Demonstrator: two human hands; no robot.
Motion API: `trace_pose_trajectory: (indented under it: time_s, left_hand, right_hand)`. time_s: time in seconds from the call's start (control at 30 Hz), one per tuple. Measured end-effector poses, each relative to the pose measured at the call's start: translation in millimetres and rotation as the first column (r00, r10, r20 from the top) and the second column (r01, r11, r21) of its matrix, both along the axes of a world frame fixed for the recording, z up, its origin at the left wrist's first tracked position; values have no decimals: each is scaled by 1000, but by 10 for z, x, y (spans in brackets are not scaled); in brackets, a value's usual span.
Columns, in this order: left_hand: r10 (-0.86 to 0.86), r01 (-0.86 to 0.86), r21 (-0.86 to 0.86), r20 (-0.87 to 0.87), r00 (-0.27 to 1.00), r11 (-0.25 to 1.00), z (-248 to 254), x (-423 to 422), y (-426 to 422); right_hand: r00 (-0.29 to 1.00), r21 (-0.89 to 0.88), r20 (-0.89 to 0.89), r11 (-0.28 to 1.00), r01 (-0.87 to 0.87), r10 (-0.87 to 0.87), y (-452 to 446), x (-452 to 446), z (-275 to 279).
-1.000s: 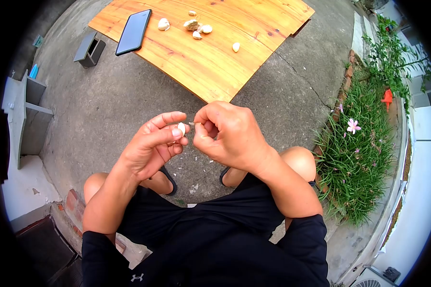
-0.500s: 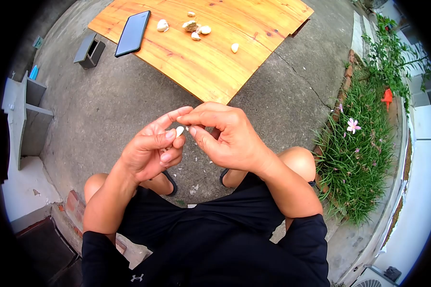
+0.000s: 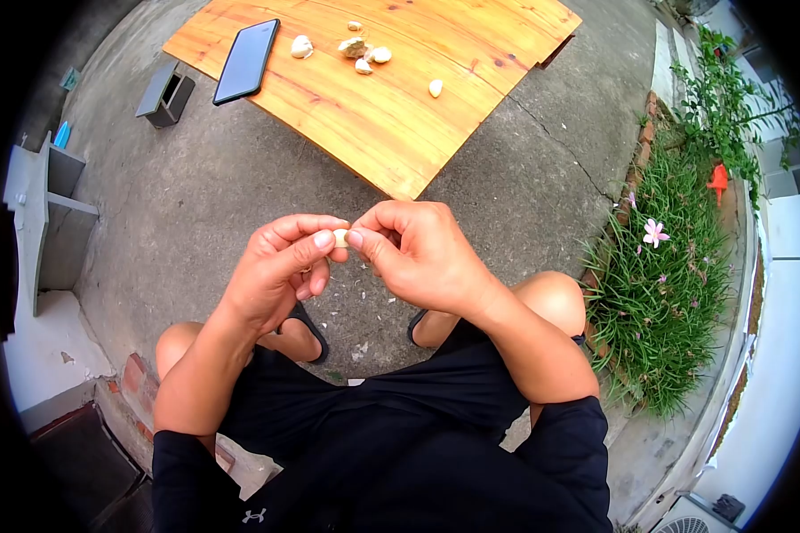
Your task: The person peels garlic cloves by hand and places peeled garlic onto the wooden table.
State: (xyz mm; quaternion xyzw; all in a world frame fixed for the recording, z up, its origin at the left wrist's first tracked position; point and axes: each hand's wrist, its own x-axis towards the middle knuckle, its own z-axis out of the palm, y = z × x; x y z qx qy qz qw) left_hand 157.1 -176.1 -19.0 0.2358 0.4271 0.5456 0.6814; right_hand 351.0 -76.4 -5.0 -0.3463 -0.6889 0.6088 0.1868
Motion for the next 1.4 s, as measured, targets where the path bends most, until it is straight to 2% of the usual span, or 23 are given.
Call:
trace_pose_trajectory:
  time_s: [0.23, 0.33, 0.4, 0.53, 0.63, 0.73, 0.93, 1.03, 1.4]
  left_hand:
    - [-13, 8, -42, -127, 992, 999, 72, 30, 1]
    - [20, -25, -30, -156, 988, 999, 75, 28, 9]
    - [35, -38, -21, -138, 990, 999, 52, 18, 7]
    - [41, -42, 2, -167, 985, 999, 31, 20, 7]
    - [22, -27, -26, -181, 983, 999, 70, 19, 8]
    - [21, -23, -5, -200, 980, 1000, 54, 32, 6]
    - [36, -38, -3, -279, 960, 999, 66, 63, -9]
    - [5, -13, -23, -325, 946, 1000, 60, 65, -31]
    - [-74, 42, -167, -189, 979, 985, 51, 43, -52]
  right_hand:
    - [1000, 25, 9, 999, -28, 28, 16, -11, 44]
    - [995, -77, -79, 996, 47, -54, 0, -30, 59]
    - [994, -53, -81, 996, 68, -73, -18, -40, 85]
    - [999, 94, -31, 995, -27, 30, -30, -11, 76]
    - [996, 270, 12, 959, -88, 88, -19, -5, 95]
    - [990, 246, 79, 960, -137, 121, -25, -6, 145]
    - [992, 392, -10, 914, -109, 122, -36, -32, 85]
    - [989, 557, -30, 824, -105, 146, -64, -50, 23]
    - [973, 698, 63, 686, -203, 224, -113, -52, -6]
